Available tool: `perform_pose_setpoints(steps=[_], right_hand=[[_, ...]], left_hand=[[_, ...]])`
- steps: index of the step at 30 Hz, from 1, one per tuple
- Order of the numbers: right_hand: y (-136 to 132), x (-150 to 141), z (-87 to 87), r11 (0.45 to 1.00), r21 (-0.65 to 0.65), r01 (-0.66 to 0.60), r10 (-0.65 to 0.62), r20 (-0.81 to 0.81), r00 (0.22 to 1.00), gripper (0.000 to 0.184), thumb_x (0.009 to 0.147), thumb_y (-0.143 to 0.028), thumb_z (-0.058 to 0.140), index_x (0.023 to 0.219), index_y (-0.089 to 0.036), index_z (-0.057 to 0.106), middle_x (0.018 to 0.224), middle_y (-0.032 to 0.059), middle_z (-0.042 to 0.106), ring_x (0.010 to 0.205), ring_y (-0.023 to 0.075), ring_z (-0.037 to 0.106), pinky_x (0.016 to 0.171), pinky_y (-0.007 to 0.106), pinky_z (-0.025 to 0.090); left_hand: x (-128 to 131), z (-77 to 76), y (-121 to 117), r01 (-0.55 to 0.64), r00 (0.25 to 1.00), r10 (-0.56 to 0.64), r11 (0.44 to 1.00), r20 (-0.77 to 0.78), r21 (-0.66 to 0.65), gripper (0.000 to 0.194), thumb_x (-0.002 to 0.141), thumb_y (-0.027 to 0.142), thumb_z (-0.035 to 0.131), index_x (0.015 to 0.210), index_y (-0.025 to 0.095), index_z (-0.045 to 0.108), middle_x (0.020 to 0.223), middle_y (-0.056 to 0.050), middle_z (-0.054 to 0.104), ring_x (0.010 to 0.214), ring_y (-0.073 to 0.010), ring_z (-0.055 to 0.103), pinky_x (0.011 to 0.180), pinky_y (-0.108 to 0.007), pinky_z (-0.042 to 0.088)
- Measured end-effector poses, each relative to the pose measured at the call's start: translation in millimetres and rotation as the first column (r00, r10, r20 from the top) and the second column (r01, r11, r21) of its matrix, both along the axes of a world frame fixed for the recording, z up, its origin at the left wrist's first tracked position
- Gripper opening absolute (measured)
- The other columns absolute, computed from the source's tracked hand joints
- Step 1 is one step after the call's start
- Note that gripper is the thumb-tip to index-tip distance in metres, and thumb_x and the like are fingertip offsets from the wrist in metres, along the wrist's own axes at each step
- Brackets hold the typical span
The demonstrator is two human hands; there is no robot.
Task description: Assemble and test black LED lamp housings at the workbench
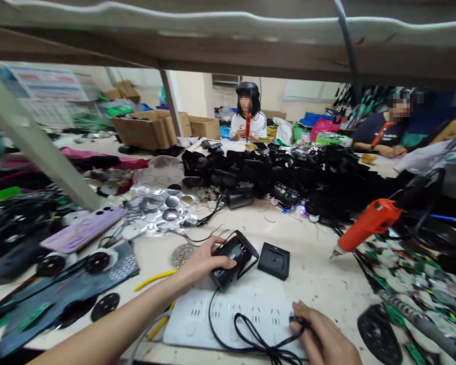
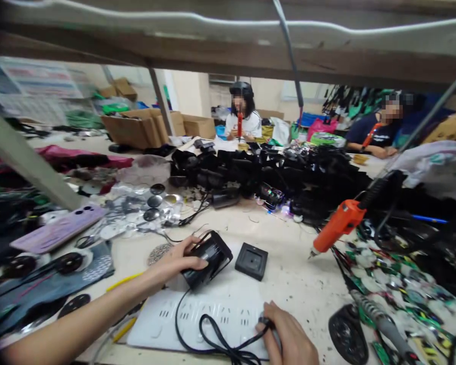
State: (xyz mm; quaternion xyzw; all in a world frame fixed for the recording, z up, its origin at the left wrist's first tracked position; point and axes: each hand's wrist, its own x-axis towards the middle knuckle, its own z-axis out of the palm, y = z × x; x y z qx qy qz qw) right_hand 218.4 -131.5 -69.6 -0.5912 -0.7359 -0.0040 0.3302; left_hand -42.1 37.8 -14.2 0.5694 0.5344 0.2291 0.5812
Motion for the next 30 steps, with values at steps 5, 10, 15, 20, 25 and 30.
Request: perform_pose_setpoints(steps=[5, 10, 15, 20, 25, 30], right_hand=[[-1.7, 2.7, 9.3, 0.996, -0.086, -0.028, 0.029, 0.018, 0.999, 0.014, 0.089, -0.021, 0.057, 0.102, -0.023, 0.063, 0.103, 0.0026, 0.075, 0.097, 0.0165, 0.072, 0.083, 0.019, 0.057], [-0.5, 3.9, 14.3, 0.991, -0.127, -0.041, 0.044, 0.020, 0.999, 0.012, 0.089, -0.022, 0.058, 0.100, -0.023, 0.062, 0.101, 0.0033, 0.075, 0.098, 0.0161, 0.071, 0.082, 0.018, 0.057], [0.7, 8.8, 10.5, 0.989, -0.126, -0.079, 0.085, 0.047, 0.995, 0.014, 0.087, -0.024, 0.062, 0.100, -0.022, 0.063, 0.101, 0.0044, 0.076, 0.097, 0.0177, 0.072, 0.083, 0.020, 0.057], [0.5, 5.9, 12.1, 0.991, -0.127, -0.029, 0.029, 0.002, 1.000, 0.011, 0.088, -0.026, 0.059, 0.097, -0.022, 0.065, 0.100, 0.0050, 0.076, 0.096, 0.0185, 0.072, 0.081, 0.022, 0.059], [0.7, 6.6, 24.8, 0.979, -0.188, -0.079, 0.081, 0.000, 0.997, 0.014, 0.085, -0.023, 0.062, 0.098, -0.021, 0.066, 0.101, 0.0061, 0.076, 0.097, 0.0193, 0.072, 0.082, 0.022, 0.059], [2.6, 11.4, 31.1, 0.956, -0.273, -0.105, 0.114, 0.016, 0.993, 0.015, 0.087, -0.023, 0.059, 0.099, -0.021, 0.067, 0.105, 0.0066, 0.075, 0.100, 0.0193, 0.071, 0.084, 0.023, 0.058]], left_hand=[[5.3, -4.5, 4.8, 0.102, 0.991, -0.094, 0.992, -0.095, 0.078, 0.054, 0.061, 0.044, 0.067, 0.109, 0.019, 0.060, 0.099, -0.005, 0.072, 0.100, -0.0307, 0.064, 0.090, -0.041, 0.045], [2.7, -12.8, -0.1, 0.117, 0.970, -0.074, 0.977, -0.231, 0.178, 0.065, 0.065, 0.051, 0.064, 0.124, 0.025, 0.055, 0.115, -0.007, 0.068, 0.111, -0.0342, 0.059, 0.097, -0.046, 0.041], [-1.0, -17.6, -6.1, 0.145, 0.972, -0.097, 0.965, -0.215, 0.218, 0.064, 0.072, 0.055, 0.060, 0.129, 0.026, 0.050, 0.126, -0.008, 0.064, 0.120, -0.0330, 0.055, 0.103, -0.045, 0.038], [-0.4, -15.7, -11.4, 0.096, 0.968, -0.034, 0.965, -0.247, 0.244, 0.069, 0.074, 0.058, 0.059, 0.132, 0.023, 0.045, 0.127, -0.013, 0.060, 0.118, -0.0341, 0.055, 0.100, -0.049, 0.041], [-3.0, -12.5, -26.4, 0.114, 0.957, -0.001, 0.921, -0.291, 0.372, 0.077, 0.076, 0.056, 0.061, 0.140, 0.023, 0.035, 0.135, -0.015, 0.052, 0.122, -0.0343, 0.053, 0.100, -0.052, 0.042], [-2.8, -14.5, -39.3, 0.123, 0.933, 0.034, 0.906, -0.357, 0.406, 0.070, 0.071, 0.047, 0.067, 0.133, 0.023, 0.043, 0.137, -0.013, 0.052, 0.124, -0.0342, 0.052, 0.101, -0.050, 0.043]])
